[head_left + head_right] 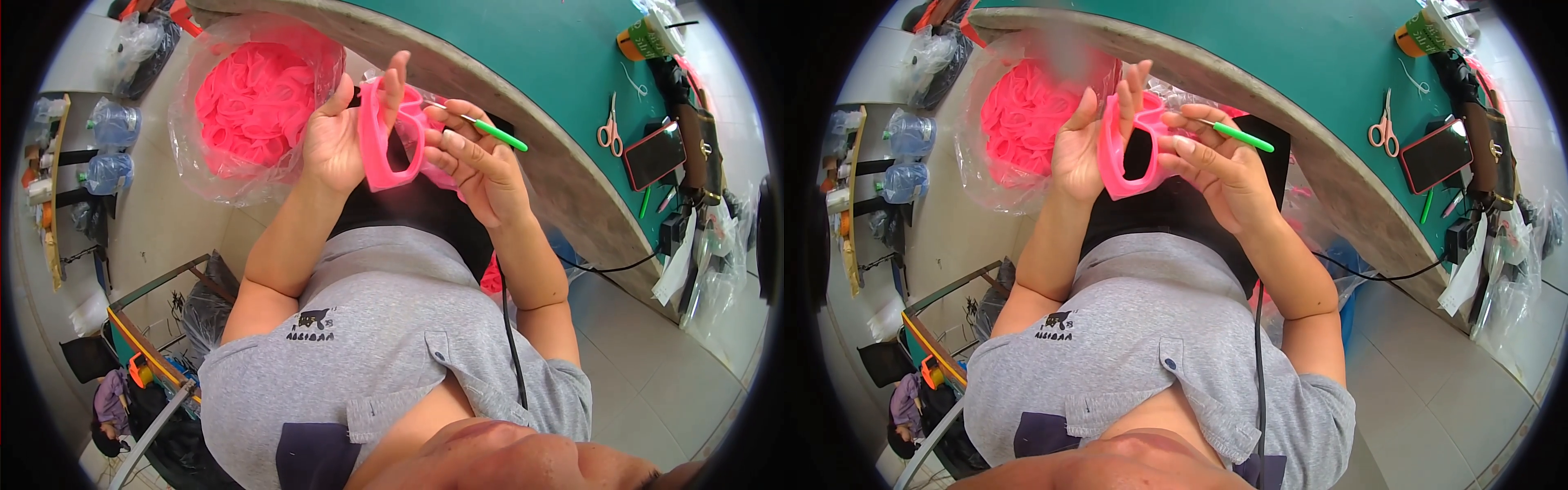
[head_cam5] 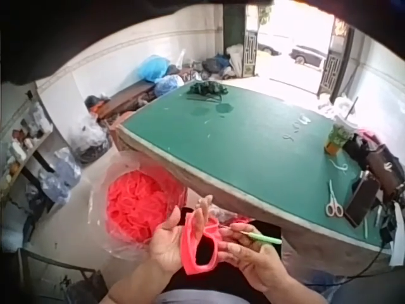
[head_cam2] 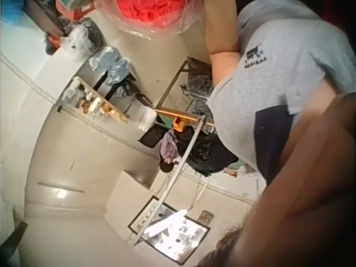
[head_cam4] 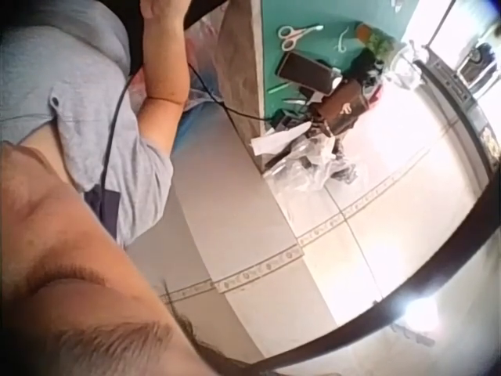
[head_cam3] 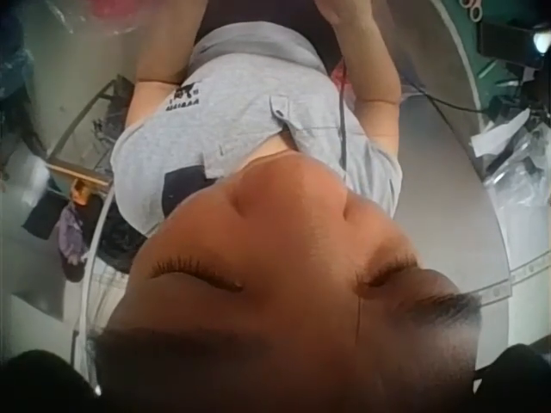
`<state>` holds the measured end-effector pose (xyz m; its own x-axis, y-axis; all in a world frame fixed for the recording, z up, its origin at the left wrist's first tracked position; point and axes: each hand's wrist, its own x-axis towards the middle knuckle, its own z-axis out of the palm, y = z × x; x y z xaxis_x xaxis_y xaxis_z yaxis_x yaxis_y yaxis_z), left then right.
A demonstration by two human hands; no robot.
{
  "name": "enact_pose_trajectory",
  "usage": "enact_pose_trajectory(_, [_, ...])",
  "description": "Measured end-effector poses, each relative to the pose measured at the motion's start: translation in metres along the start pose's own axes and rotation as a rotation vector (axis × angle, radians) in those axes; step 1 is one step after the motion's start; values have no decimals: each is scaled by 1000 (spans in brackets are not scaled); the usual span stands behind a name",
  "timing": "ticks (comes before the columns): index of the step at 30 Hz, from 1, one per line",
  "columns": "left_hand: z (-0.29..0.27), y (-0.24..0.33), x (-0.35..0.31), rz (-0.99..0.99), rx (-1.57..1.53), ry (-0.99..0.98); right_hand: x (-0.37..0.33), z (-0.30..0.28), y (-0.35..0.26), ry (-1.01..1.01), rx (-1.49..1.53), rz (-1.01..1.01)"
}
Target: Trimming excess material from pink plastic toy parts using a small hand tool at a workbench.
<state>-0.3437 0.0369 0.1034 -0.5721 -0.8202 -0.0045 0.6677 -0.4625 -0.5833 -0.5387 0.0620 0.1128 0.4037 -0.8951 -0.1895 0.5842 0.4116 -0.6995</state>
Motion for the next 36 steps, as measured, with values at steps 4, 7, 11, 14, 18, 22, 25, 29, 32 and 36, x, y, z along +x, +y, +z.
enact_pose_trajectory(4, [-3,-8,5,81,335,3,4,0,-3,67,-166,-324])
enact_pose_trajectory(7, [4,-27,2,27,1230,112,16,-12,-13,185,-489,-682])
enact_pose_trajectory(11, [7,-37,-4,-167,1430,198,23,-7,-32,-132,-902,-654])
enact_pose_trajectory(14, [7,-27,-2,-121,1650,232,16,-10,-43,-27,-1023,-305])
enact_pose_trajectory(18, [-2,-4,-3,-479,2174,138,-2,-7,-70,38,-882,-449])
enact_pose_trajectory(22, [-31,-12,-2,-363,2075,-60,0,-11,-81,137,-276,-615])
enact_pose_trajectory(25, [-47,-25,8,-29,1950,-70,5,-9,-72,156,-25,-521])
enact_pose_trajectory(29, [-53,-32,15,-41,1430,-83,11,-20,-61,-4,158,-478])
enact_pose_trajectory(32, [-43,-30,13,188,1186,-129,10,-32,-56,41,154,-504])
enact_pose_trajectory(36, [-19,-23,5,322,1326,-185,7,-26,-43,386,-568,-649])
